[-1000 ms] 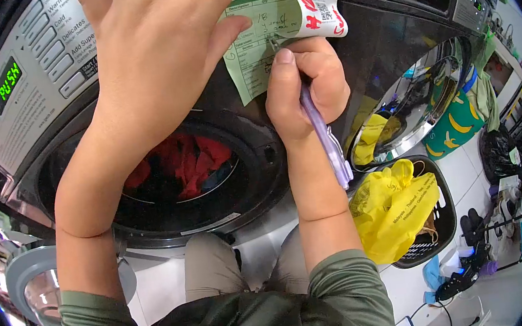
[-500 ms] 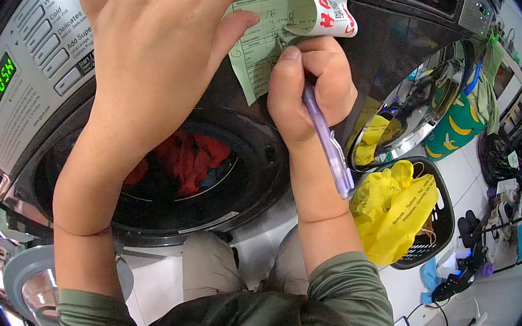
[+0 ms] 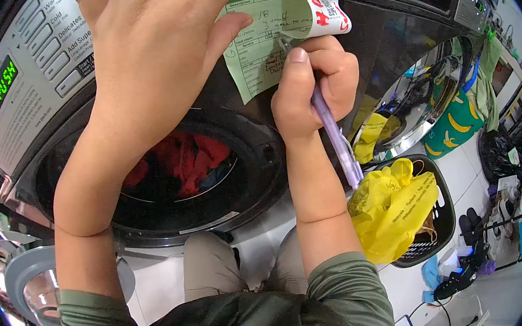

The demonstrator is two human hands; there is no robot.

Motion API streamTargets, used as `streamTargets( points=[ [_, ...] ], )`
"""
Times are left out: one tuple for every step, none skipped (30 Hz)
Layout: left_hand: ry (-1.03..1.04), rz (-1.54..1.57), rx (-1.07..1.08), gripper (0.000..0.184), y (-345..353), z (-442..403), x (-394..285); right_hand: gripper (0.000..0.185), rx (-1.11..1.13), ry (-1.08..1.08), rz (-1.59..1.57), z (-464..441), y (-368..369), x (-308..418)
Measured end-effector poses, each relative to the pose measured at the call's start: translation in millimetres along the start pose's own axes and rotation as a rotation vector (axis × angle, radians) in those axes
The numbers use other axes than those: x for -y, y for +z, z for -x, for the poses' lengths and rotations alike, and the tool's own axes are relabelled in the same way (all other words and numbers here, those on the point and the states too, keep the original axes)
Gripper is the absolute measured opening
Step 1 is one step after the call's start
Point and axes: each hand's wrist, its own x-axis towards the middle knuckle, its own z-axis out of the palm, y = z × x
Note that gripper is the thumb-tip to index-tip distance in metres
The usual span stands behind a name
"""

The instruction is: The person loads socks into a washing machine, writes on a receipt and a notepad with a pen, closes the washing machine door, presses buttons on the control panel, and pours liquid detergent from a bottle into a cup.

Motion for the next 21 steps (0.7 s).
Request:
streamTargets(
  points=[
    [0.0,-0.002,0.0,0.019,0,-1,-1,0.01,0.038,-0.038,0.066,0,-3,-1],
    [0.0,-0.003,0.004,0.019,3,-2,-1,0.01,0.038,-0.032,0.068,-1,-3,-2],
    [-0.002,-0.002,0.012,0.019,2,0,0,0.01,0.04,-0.043,0.049,-2,-3,-3],
    [-0.002,-0.001,0.022,0.019,0,2,0,0.011,0.041,-0.051,0.031,-1,-4,-2],
    [0.001,0.003,0.033,0.019,-1,3,-1,0.01,0.006,-0.017,0.044,2,-4,1],
    [0.004,0.008,0.041,0.018,4,-2,-2,0.01,0.002,-0.007,0.051,10,-9,11],
    [0.006,0.006,0.041,0.018,1,-1,-3,0.01,0.035,0.077,0.05,20,-17,26],
    [0.007,-0.002,0.033,0.018,-12,3,-1,0.011,0.069,0.155,0.042,31,-24,38],
    [0.011,-0.008,0.027,0.018,-17,2,-2,0.011,0.09,0.146,0.078,51,-33,45],
    [0.017,-0.013,0.021,0.018,-21,0,-3,0.012,0.109,0.137,0.115,73,-42,52],
    [0.025,-0.012,0.019,0.018,-25,0,-4,0.011,0.166,0.216,0.115,89,-45,64],
    [0.001,0.007,0.054,0.014,-29,1,-4,0.011,0.222,0.296,0.117,103,-49,77],
    [-0.022,0.025,0.09,0.011,-33,3,-4,0.011,0.284,0.439,0.121,120,-60,85],
    [-0.046,0.043,0.126,0.008,-35,5,-5,0.012,0.346,0.581,0.122,138,-70,93],
    [-0.039,0.045,0.124,0.008,-34,6,-6,0.012,0.366,0.704,0.138,152,-79,99],
    [-0.031,0.073,0.034,0.007,-28,8,-6,0.012,0.386,0.826,0.154,166,-90,102],
    [-0.024,0.102,-0.055,0.006,-23,10,-6,0.012,0.3,0.97,0.182,185,-101,101],
    [-0.023,0.105,-0.056,0.006,-21,12,-7,0.012,0.286,1.138,0.193,196,-113,104],
    [0.007,0.066,-0.069,0.005,-19,12,-7,0.012,0.313,1.193,0.264,212,-126,104],
    [0.037,0.027,-0.082,0.004,-18,13,-8,0.013,0.338,1.249,0.336,229,-140,104],
    [0.04,0.029,-0.083,0.004,-19,13,-10,0.013,0.334,1.249,0.336,248,-162,107]
  ],
)
